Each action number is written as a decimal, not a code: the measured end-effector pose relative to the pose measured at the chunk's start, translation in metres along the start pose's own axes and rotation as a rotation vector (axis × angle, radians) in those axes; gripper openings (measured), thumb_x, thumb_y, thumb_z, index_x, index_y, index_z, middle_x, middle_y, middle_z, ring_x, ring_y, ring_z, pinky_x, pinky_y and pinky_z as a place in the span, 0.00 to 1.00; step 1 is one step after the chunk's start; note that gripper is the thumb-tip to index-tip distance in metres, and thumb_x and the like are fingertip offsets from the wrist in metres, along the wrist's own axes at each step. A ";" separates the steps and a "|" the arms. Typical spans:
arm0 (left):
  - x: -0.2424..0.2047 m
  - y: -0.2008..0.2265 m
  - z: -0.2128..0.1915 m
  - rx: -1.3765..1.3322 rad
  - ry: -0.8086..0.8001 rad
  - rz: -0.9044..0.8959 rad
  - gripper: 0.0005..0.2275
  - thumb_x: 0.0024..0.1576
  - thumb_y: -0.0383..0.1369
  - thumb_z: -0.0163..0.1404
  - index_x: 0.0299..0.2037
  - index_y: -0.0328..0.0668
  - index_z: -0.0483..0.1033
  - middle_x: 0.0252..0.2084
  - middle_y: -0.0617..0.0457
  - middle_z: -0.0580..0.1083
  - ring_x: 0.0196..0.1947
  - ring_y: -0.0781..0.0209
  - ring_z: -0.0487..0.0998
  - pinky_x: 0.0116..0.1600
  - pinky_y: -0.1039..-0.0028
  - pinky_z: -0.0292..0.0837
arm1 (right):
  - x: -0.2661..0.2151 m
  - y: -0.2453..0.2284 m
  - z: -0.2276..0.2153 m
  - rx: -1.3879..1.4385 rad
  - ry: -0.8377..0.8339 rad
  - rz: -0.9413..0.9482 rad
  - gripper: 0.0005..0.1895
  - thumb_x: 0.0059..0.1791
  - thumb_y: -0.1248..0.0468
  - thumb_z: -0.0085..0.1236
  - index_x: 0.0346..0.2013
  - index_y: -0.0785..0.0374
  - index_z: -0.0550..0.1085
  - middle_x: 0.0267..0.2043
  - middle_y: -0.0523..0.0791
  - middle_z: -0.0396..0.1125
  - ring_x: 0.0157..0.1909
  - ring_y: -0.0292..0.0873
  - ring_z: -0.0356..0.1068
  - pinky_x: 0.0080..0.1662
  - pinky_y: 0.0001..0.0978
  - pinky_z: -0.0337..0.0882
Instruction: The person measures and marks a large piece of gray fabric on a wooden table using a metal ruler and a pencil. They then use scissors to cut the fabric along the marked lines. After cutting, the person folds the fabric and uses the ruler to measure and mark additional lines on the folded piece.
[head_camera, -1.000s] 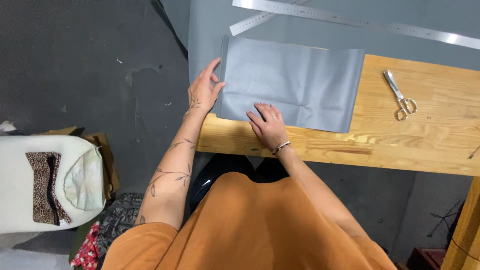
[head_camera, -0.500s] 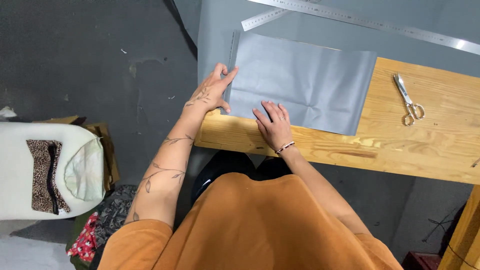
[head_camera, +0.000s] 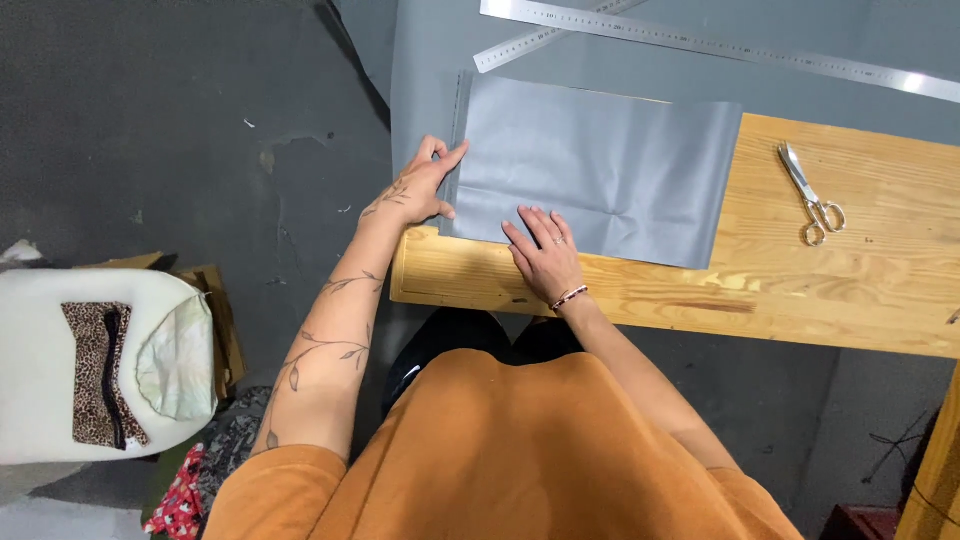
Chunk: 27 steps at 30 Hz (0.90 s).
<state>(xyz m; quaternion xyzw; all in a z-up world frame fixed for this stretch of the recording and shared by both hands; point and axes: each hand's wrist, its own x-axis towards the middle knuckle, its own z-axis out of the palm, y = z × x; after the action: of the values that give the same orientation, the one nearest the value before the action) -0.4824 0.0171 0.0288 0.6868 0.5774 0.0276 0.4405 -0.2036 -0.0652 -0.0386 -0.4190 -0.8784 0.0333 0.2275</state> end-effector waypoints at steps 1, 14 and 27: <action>0.002 -0.001 0.001 0.003 -0.001 0.003 0.50 0.43 0.30 0.70 0.75 0.58 0.49 0.56 0.49 0.55 0.62 0.34 0.68 0.66 0.50 0.68 | 0.000 0.001 0.000 -0.002 0.002 0.003 0.18 0.54 0.55 0.54 0.60 0.44 0.73 0.64 0.46 0.64 0.67 0.48 0.63 0.67 0.48 0.58; -0.002 0.005 -0.003 0.045 -0.028 -0.037 0.51 0.42 0.30 0.70 0.75 0.54 0.47 0.57 0.50 0.54 0.62 0.37 0.69 0.66 0.51 0.69 | 0.000 0.000 -0.001 0.012 0.019 -0.025 0.17 0.56 0.54 0.51 0.60 0.41 0.73 0.64 0.43 0.65 0.67 0.46 0.63 0.68 0.46 0.58; 0.000 0.023 -0.003 0.212 0.091 0.009 0.54 0.30 0.45 0.74 0.71 0.40 0.59 0.59 0.49 0.54 0.62 0.41 0.65 0.63 0.56 0.67 | 0.003 -0.001 -0.004 -0.010 0.036 -0.023 0.18 0.54 0.56 0.51 0.59 0.41 0.74 0.63 0.42 0.66 0.65 0.45 0.64 0.67 0.46 0.59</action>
<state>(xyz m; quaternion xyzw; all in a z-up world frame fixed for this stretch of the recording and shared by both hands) -0.4666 0.0201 0.0452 0.7302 0.5936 -0.0006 0.3384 -0.2045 -0.0640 -0.0334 -0.4107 -0.8789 0.0188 0.2418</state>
